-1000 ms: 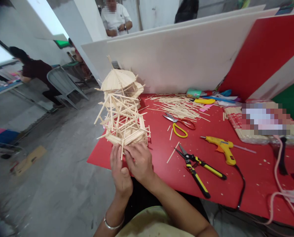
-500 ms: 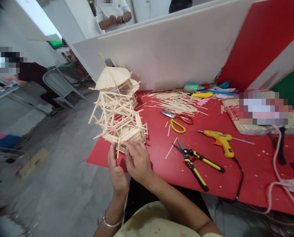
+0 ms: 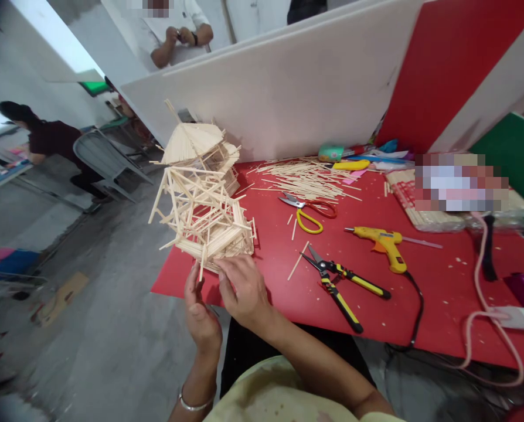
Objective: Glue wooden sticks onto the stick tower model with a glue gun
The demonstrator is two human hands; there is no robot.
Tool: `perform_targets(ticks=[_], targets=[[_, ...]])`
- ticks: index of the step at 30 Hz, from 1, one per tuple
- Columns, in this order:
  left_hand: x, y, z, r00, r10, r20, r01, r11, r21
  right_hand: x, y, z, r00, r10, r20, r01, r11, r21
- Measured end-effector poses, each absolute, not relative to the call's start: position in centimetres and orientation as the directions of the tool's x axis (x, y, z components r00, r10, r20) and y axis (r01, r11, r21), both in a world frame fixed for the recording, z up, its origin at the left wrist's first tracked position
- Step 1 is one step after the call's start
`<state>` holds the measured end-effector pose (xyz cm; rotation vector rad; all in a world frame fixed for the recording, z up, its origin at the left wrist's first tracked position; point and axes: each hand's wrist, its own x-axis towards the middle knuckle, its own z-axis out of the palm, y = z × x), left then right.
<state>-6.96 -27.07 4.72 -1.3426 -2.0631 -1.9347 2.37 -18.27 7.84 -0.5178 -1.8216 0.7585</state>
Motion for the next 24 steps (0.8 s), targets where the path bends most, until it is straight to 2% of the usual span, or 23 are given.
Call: perform_targets(ticks=[6,13,18,24], targets=[[-6.9,-27.6,3.8,-0.679,0.498,0.540,0.564,-0.118,0.818,2.9,-18.6,7.8,-0.382,0.652,0.654,0.003,0.709,-0.705],[-6.6,-27.7,4.1,-0.760,0.452,0.467,0.480,-0.094,0.872,2.9,-18.7,7.3,-0.338,0.657,0.674,-0.005,0.715,-0.699],[-7.3,-27.8,3.5,-0.658,0.586,0.473,0.506,-0.120,0.854,2.7,-18.6,6.7,-0.316,0.703,0.637,-0.087,0.647,-0.757],[-7.1,-27.3,4.0,-0.483,0.732,0.480,0.593,-0.129,0.794,3.0,-18.2,7.0,-0.326,0.707,0.628,-0.059,0.648,-0.760]])
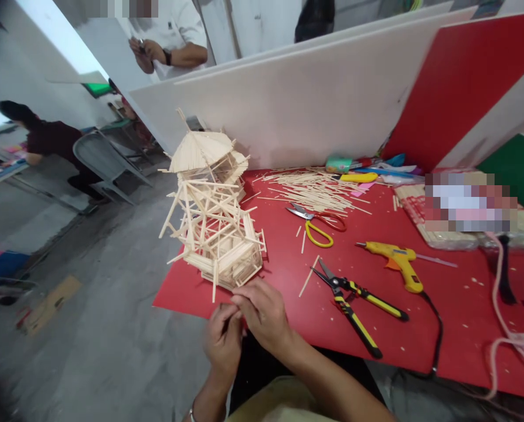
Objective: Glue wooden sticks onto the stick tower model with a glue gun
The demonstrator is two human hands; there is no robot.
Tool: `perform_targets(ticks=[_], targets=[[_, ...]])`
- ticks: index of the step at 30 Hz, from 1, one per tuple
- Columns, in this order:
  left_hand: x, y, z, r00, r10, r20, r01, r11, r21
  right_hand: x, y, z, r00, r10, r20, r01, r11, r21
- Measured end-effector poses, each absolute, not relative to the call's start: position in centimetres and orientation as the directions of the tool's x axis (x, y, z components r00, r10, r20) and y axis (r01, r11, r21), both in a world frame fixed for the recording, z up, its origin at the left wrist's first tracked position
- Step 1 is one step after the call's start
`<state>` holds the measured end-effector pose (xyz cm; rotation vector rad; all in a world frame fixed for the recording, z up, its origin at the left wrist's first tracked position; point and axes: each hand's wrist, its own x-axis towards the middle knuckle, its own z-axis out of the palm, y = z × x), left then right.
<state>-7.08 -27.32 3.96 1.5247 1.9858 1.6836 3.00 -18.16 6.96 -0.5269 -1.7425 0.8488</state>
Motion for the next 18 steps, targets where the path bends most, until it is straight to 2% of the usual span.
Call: perform_targets(ticks=[5,8,11,15,18], targets=[[-6.8,-25.9,4.8,-0.294,0.834,0.468,0.612,-0.211,0.762,3.5,-17.1,8.9,-0.301,0.703,0.644,0.015,0.679,-0.734],[-7.0,-24.5,5.4,-0.163,0.884,0.439,0.540,-0.292,0.789,3.6,-17.0,9.5,-0.253,0.740,0.623,0.022,0.649,-0.761],[-6.8,-23.3,5.9,-0.065,0.881,0.468,0.438,-0.396,0.807,4.1,-17.6,9.4,-0.175,0.814,0.554,0.044,0.568,-0.822],[-4.7,-23.1,6.1,-0.063,0.845,0.530,0.348,-0.480,0.806,5.6,-19.5,9.3,-0.110,0.833,0.542,0.100,0.552,-0.828],[-2.2,-24.5,6.3,-0.125,0.859,0.496,0.239,-0.459,0.856,7.3,-21.3,9.6,-0.101,0.803,0.587,0.159,0.595,-0.788]])
